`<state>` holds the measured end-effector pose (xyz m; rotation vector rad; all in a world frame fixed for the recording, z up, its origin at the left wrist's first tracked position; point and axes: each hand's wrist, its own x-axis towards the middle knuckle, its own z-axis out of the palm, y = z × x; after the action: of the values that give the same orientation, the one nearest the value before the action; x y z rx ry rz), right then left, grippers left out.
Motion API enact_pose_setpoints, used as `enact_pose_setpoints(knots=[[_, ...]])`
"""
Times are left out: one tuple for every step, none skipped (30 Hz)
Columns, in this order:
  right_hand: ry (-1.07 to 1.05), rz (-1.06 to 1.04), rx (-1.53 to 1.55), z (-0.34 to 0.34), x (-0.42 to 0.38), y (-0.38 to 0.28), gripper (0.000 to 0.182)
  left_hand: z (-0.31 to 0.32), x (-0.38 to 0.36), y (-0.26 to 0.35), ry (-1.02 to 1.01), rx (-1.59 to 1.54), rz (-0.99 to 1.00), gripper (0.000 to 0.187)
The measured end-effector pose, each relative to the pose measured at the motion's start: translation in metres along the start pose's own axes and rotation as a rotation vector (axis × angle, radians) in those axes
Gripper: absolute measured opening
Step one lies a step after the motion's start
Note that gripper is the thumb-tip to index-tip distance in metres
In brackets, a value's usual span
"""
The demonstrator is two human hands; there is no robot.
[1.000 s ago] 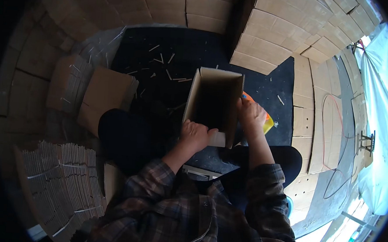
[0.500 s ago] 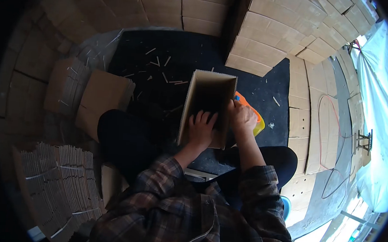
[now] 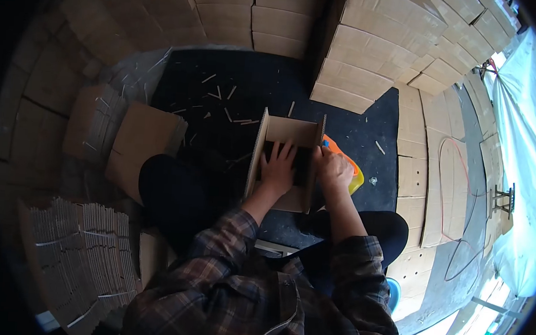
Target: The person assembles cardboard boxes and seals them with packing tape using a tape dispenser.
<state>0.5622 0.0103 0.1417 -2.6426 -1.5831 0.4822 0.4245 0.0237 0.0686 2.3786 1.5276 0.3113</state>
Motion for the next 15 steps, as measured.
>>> enact_pose_setpoints(knots=[[-0.011,0.002,-0.006,-0.003,0.001,-0.001,0.04,0.011,-0.006,-0.005,-0.111,-0.01,-0.052,0.063],[-0.003,0.003,-0.011,-0.005,0.003,0.0,0.04,0.016,-0.005,-0.005,-0.222,-0.025,-0.102,0.061],[0.008,-0.001,0.012,-0.005,0.003,0.001,0.04,0.023,-0.001,-0.003,-0.221,-0.032,-0.099,0.061],[0.013,-0.007,0.036,-0.002,0.001,0.002,0.041,0.024,0.004,0.0,-0.116,-0.194,-0.115,0.056],[0.014,-0.009,0.036,-0.001,0.0,0.001,0.041,0.024,0.012,0.001,-0.005,-0.35,-0.13,0.053],[0.013,-0.017,0.011,0.0,0.001,0.0,0.04,0.022,0.025,0.001,0.001,-0.348,-0.127,0.053],[0.01,-0.023,-0.016,0.001,0.003,0.0,0.04,0.019,0.041,0.001,-0.021,-0.522,-0.186,0.052],[0.01,-0.022,-0.017,0.002,0.004,0.0,0.04,0.021,0.055,0.0,-0.045,-0.698,-0.248,0.055],[-0.002,-0.038,-0.038,0.003,0.004,-0.001,0.04,0.023,0.07,0.0,0.055,-0.75,-0.171,0.062],[-0.013,-0.053,-0.058,0.005,0.003,-0.001,0.039,0.002,0.077,0.009,-0.095,-0.821,-0.197,0.062],[-0.011,-0.05,-0.057,0.006,0.003,-0.002,0.039,-0.019,0.081,0.02,-0.245,-0.889,-0.219,0.061],[-0.017,-0.047,-0.072,0.007,0.004,-0.001,0.04,-0.02,0.084,0.027,-0.279,-0.977,-0.29,0.055],[-0.024,-0.044,-0.088,0.005,0.003,-0.002,0.041,-0.018,0.086,0.028,-0.28,-0.979,-0.283,0.055],[-0.02,-0.04,-0.089,0.003,0.003,-0.002,0.041,-0.015,0.088,0.029,-0.299,-1.022,-0.276,0.05],[-0.038,-0.07,-0.081,0.001,0.003,0.0,0.042,-0.013,0.088,0.029,-0.319,-1.066,-0.273,0.045]])
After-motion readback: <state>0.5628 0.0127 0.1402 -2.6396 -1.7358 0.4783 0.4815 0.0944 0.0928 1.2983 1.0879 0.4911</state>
